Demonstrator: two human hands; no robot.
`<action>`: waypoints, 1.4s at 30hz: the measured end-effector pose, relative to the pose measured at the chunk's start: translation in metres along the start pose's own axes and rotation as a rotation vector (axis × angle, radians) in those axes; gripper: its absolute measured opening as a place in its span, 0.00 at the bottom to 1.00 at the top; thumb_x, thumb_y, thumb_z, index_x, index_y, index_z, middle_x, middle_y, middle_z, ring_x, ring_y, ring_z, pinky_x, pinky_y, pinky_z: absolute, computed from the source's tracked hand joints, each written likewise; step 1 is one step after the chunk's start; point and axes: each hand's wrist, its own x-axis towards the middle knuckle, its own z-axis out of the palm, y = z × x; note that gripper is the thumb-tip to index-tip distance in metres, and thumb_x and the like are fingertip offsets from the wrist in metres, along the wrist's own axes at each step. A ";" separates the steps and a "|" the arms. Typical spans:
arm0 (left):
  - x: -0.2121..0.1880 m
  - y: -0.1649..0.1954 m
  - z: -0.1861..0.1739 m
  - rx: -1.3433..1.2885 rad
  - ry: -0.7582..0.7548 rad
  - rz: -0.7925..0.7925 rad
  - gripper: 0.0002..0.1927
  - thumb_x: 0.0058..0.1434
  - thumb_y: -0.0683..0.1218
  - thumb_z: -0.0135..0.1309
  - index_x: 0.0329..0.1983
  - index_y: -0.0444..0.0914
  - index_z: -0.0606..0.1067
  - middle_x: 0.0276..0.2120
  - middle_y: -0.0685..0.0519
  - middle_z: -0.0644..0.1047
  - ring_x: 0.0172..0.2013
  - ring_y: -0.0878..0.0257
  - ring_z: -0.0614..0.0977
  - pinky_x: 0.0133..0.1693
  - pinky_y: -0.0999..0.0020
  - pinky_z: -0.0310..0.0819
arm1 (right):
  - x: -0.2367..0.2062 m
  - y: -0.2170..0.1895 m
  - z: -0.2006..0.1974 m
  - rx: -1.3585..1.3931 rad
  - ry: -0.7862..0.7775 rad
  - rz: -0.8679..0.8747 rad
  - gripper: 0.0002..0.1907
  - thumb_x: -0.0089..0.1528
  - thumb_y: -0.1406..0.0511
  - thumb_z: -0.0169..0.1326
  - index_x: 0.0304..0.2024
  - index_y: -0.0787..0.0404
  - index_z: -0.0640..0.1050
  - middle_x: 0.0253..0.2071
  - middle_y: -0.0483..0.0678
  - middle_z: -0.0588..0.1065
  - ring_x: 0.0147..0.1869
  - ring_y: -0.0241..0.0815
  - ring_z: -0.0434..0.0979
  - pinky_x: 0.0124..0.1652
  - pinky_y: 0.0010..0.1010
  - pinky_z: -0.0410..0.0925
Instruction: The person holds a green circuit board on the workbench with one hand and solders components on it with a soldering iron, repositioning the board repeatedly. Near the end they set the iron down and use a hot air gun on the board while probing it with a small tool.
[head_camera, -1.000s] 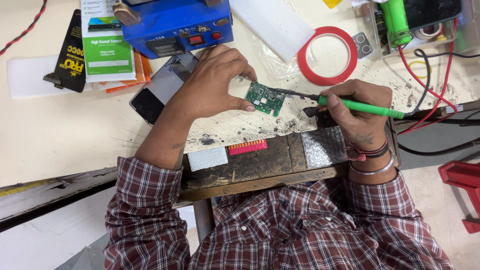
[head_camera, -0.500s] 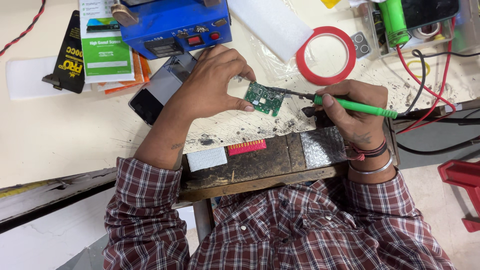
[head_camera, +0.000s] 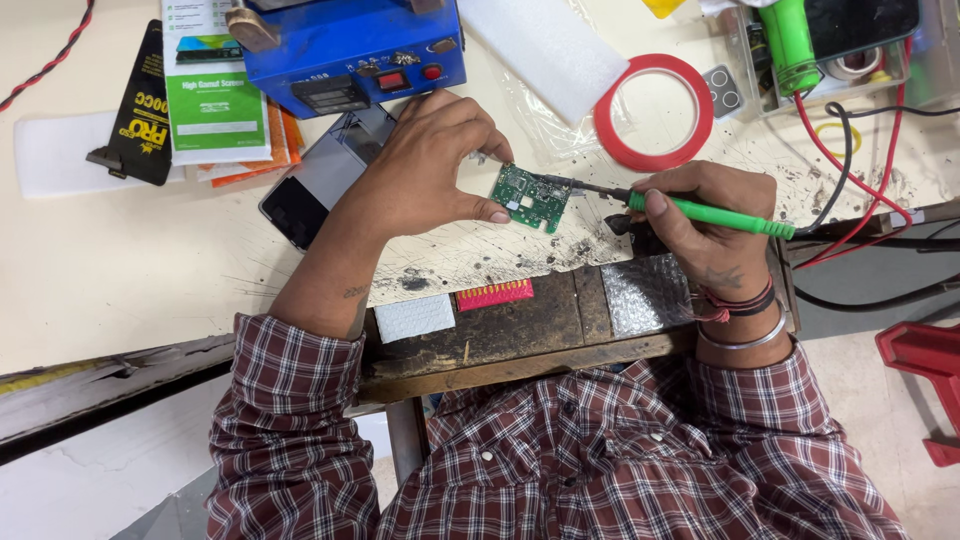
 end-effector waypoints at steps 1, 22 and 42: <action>0.000 0.000 0.000 0.000 -0.002 0.001 0.31 0.35 0.58 0.75 0.44 0.44 0.83 0.43 0.58 0.77 0.55 0.58 0.72 0.64 0.56 0.59 | 0.000 0.000 0.000 -0.007 0.009 -0.006 0.08 0.71 0.67 0.58 0.41 0.69 0.80 0.34 0.51 0.80 0.35 0.37 0.83 0.37 0.21 0.74; -0.001 0.000 -0.001 -0.001 0.012 0.031 0.32 0.34 0.58 0.76 0.44 0.44 0.83 0.43 0.57 0.76 0.55 0.57 0.72 0.64 0.55 0.58 | -0.001 -0.001 0.000 -0.031 0.011 -0.014 0.08 0.71 0.67 0.58 0.42 0.68 0.80 0.33 0.51 0.81 0.35 0.36 0.83 0.37 0.21 0.74; 0.000 0.000 0.000 0.013 0.003 0.011 0.31 0.35 0.58 0.75 0.44 0.44 0.83 0.42 0.58 0.77 0.54 0.58 0.72 0.63 0.56 0.59 | -0.001 -0.001 -0.001 -0.059 0.000 -0.025 0.07 0.70 0.67 0.58 0.41 0.67 0.81 0.32 0.50 0.81 0.34 0.36 0.83 0.36 0.20 0.73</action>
